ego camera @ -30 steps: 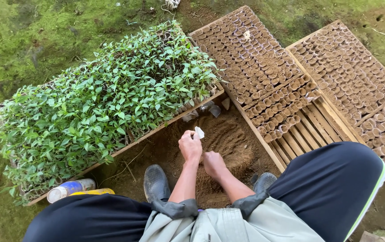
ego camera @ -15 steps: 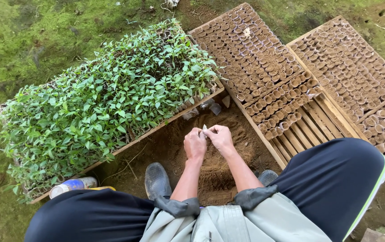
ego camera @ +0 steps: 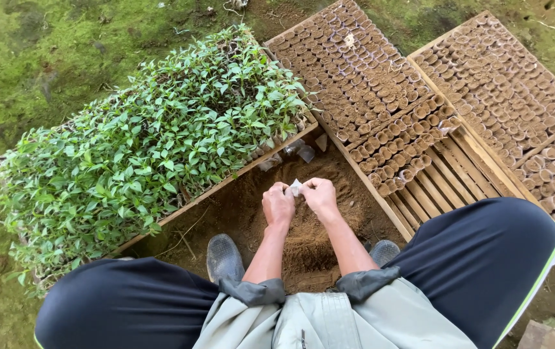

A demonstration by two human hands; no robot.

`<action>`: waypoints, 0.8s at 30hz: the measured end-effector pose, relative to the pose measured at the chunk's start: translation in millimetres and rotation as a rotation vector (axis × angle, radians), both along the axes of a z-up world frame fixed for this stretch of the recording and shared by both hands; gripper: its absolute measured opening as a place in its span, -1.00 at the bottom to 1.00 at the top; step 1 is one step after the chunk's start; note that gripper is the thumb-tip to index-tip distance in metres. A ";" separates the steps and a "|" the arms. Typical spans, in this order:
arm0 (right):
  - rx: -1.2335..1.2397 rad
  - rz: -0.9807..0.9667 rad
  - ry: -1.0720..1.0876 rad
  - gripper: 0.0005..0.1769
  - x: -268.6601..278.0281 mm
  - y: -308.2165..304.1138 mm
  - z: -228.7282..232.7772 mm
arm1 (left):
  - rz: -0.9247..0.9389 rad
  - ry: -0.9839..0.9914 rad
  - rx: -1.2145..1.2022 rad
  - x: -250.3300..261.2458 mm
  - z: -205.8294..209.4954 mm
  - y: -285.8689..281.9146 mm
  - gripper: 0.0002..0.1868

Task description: The person sits on the ground and repeatedly takes small seedlings from a tray, places them into empty biodegradable pots, and fills the pots with soil from a pile. The person then places the filled pots into a wooden rack.

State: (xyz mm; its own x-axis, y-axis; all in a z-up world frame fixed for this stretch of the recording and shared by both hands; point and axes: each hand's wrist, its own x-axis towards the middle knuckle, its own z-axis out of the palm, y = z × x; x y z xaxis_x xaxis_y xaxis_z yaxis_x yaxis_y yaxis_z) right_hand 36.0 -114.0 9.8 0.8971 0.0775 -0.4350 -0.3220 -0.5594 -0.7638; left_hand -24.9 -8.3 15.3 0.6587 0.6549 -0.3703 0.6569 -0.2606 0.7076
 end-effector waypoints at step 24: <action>0.378 -0.099 0.130 -0.73 -1.8 0.3 39.3 | -0.044 -0.020 -0.067 1.3 23.2 -12.9 -0.81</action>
